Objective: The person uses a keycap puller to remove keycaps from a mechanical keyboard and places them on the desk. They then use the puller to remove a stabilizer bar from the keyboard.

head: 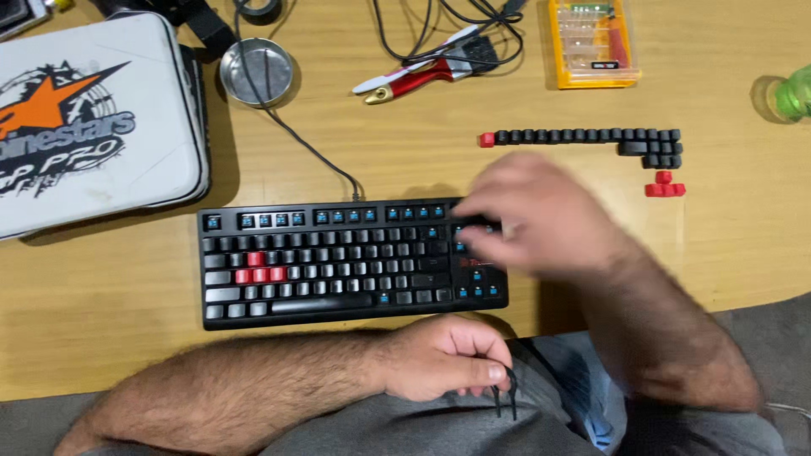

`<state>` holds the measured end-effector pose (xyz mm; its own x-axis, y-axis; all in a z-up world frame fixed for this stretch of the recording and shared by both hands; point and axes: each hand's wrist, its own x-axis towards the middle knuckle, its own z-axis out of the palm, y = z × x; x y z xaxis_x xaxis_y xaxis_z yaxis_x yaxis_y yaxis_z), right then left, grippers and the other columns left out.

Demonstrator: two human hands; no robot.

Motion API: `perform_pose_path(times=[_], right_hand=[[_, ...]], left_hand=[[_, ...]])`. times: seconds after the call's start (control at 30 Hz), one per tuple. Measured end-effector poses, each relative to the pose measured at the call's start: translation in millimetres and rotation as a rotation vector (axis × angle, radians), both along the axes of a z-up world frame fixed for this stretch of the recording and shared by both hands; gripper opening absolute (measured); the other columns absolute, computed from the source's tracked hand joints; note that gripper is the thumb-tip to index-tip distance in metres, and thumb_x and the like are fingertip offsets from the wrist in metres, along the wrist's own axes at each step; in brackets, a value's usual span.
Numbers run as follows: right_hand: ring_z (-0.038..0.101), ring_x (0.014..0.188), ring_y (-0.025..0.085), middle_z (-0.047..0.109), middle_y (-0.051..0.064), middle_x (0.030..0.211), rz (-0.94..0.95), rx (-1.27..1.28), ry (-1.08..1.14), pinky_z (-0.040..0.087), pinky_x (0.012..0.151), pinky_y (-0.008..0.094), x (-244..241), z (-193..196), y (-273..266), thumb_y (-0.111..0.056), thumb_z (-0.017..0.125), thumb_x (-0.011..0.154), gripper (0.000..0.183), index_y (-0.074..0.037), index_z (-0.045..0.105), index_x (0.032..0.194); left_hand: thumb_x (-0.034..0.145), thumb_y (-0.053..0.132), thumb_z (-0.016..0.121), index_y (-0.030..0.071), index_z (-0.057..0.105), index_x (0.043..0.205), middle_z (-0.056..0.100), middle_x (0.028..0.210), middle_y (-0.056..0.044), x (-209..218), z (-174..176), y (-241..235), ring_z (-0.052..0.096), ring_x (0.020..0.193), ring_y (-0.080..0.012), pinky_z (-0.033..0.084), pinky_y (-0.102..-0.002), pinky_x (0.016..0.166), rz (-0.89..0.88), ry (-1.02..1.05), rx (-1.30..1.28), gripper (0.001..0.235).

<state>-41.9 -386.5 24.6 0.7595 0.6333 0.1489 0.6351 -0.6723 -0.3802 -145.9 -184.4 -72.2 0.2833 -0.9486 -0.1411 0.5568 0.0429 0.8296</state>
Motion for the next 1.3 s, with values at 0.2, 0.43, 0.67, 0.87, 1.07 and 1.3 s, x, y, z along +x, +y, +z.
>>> perform_pose_path(times=[0.2,0.43,0.67,0.87,1.07,1.3], right_hand=[[0.063,0.096,0.030,0.071,0.002,0.097,-0.001,-0.227,0.092,0.049,0.085,0.046,5.9,-17.3,56.9,-0.042,0.072,0.086,0.030,-0.020,0.076,0.106],[0.064,0.091,0.030,0.069,0.004,0.096,0.037,-0.068,-0.005,0.050,0.084,0.044,5.0,-43.8,49.3,-0.034,0.075,0.089,0.023,-0.016,0.077,0.102],[0.062,0.090,0.031,0.067,0.004,0.094,0.082,-0.192,-0.096,0.049,0.082,0.043,2.6,-43.6,52.6,-0.034,0.069,0.090,0.019,-0.016,0.072,0.097],[0.063,0.085,0.031,0.065,0.006,0.088,0.096,-0.163,-0.131,0.050,0.079,0.044,8.4,-60.7,49.3,-0.028,0.069,0.080,0.015,-0.015,0.069,0.087],[0.067,0.093,0.029,0.067,0.003,0.090,0.070,-0.090,-0.032,0.054,0.084,0.043,12.7,-61.6,46.6,-0.034,0.070,0.085,0.019,-0.016,0.070,0.089],[0.071,0.096,0.029,0.071,0.004,0.092,0.017,0.285,-0.141,0.057,0.085,0.042,19.4,-28.9,6.5,-0.021,0.082,0.082,0.016,-0.016,0.074,0.094]], left_hand=[[0.105,0.023,0.062,0.012,0.067,0.105,0.068,0.090,0.004,0.3,3.6,-0.4,0.061,0.077,-0.0059,0.052,-0.022,0.070,0.010,-0.067,0.012,0.013],[0.106,0.023,0.062,0.010,0.065,0.110,0.072,0.101,0.003,-1.2,-3.5,-2.9,0.061,0.082,-0.0056,0.053,-0.022,0.072,0.017,-0.001,-0.016,0.014],[0.104,0.026,0.061,0.012,0.066,0.105,0.068,0.101,-0.002,35.3,81.1,24.2,0.066,0.093,-0.0183,0.054,-0.031,0.088,0.175,-0.694,-0.153,0.015],[0.101,0.031,0.056,0.017,0.076,0.097,0.074,0.094,-0.006,113.3,149.8,72.8,0.071,0.087,-0.0270,0.057,-0.043,0.076,0.344,-1.304,0.503,0.025],[0.094,0.039,0.071,0.020,0.073,0.089,0.064,0.082,-0.003,173.2,102.0,100.7,0.066,0.083,-0.0296,0.056,-0.045,0.064,0.184,-1.917,1.103,0.020],[0.090,0.036,0.075,0.022,0.074,0.098,0.064,0.086,-0.002,198.3,69.2,75.5,0.068,0.085,-0.0274,0.062,-0.045,0.071,-0.061,-1.925,1.104,0.016]])
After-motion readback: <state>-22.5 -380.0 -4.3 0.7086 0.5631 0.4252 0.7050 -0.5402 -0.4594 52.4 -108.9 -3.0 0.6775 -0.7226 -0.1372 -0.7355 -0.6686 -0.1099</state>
